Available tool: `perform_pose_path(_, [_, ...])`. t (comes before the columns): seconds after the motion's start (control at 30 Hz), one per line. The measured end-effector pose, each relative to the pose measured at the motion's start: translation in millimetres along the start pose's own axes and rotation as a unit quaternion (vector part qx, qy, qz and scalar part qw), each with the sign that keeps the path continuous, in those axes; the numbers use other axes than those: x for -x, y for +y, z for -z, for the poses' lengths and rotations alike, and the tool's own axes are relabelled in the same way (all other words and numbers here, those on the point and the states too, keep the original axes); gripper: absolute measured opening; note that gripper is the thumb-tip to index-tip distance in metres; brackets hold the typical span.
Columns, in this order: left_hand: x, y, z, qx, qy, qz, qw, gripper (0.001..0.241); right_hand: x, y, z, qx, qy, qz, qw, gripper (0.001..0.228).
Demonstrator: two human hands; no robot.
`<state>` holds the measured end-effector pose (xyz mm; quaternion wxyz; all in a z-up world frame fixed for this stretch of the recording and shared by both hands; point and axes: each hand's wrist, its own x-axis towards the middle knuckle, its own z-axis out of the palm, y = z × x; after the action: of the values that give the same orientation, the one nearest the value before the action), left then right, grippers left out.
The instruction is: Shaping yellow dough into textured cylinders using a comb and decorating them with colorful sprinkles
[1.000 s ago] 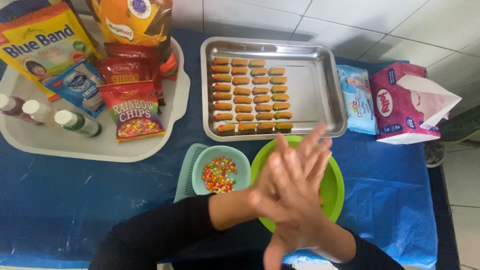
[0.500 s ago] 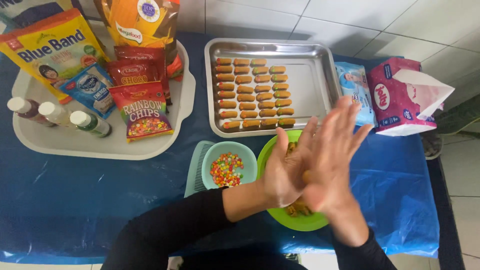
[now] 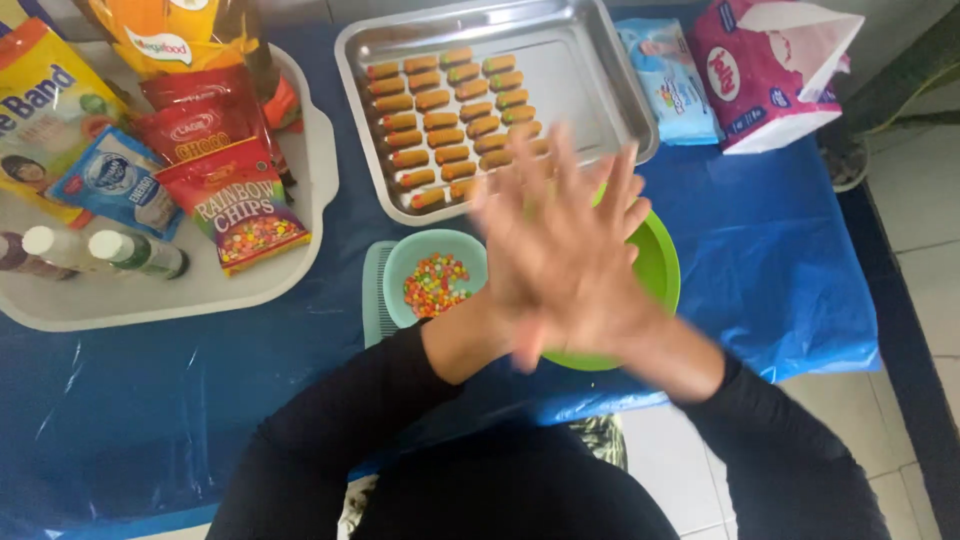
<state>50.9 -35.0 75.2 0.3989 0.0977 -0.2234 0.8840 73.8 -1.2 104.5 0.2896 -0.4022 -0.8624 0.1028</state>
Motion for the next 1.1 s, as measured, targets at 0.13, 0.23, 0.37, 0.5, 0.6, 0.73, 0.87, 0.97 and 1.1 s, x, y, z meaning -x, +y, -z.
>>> perform_pose_path(0.13, [-34.7, 70.1, 62.2, 0.119, 0.058, 0.615, 0.777, 0.104, 0.2, 3.9, -7.7, -0.023, 0.000, 0.024, 0.999, 0.099])
perform_pose_path(0.23, [-29.0, 49.4, 38.1, 0.099, 0.025, 0.584, 0.805, 0.094, -1.6, 5.9, -20.1, 0.053, 0.014, 0.022, 0.998, 0.104])
perform_pose_path(0.37, [-40.7, 48.4, 21.6, 0.043, 0.050, 0.273, 0.960, 0.091, 5.9, -16.5, -21.4, 0.147, 0.004, 0.059, 0.987, 0.104])
perform_pose_path(0.5, [-69.9, 75.3, -6.1, -0.057, 0.198, 0.633, 0.746, 0.108, -9.7, -8.4, -6.9, 0.193, 0.030, -0.040, 0.980, 0.114])
perform_pose_path(0.6, [-21.9, 5.4, 2.2, 0.042, -0.003, 0.016, 0.999, 0.121, -23.1, -5.8, -3.5, 0.175, 0.026, -0.037, 0.984, 0.113])
perform_pose_path(0.73, [-70.0, 74.7, -9.0, 0.172, 0.211, 0.409, 0.871, 0.076, -22.5, -9.2, -9.8, 0.142, 0.009, -0.046, 0.989, 0.113])
perform_pose_path(0.87, [-74.6, 94.1, 0.2, -0.004, 0.119, 0.559, 0.821, 0.092, -24.3, -31.4, -26.2, 0.130, -0.012, -0.024, 0.991, 0.110])
perform_pose_path(0.97, [-84.8, 94.7, -17.0, -0.062, 0.252, 0.539, 0.802, 0.103, -18.2, -60.4, -40.2, 0.195, -0.032, 0.020, 0.980, 0.117])
perform_pose_path(1.1, [-89.2, 100.3, -16.7, -0.095, 0.246, 0.563, 0.783, 0.110, -30.8, -44.3, -42.8, 0.257, -0.009, -0.043, 0.965, 0.122])
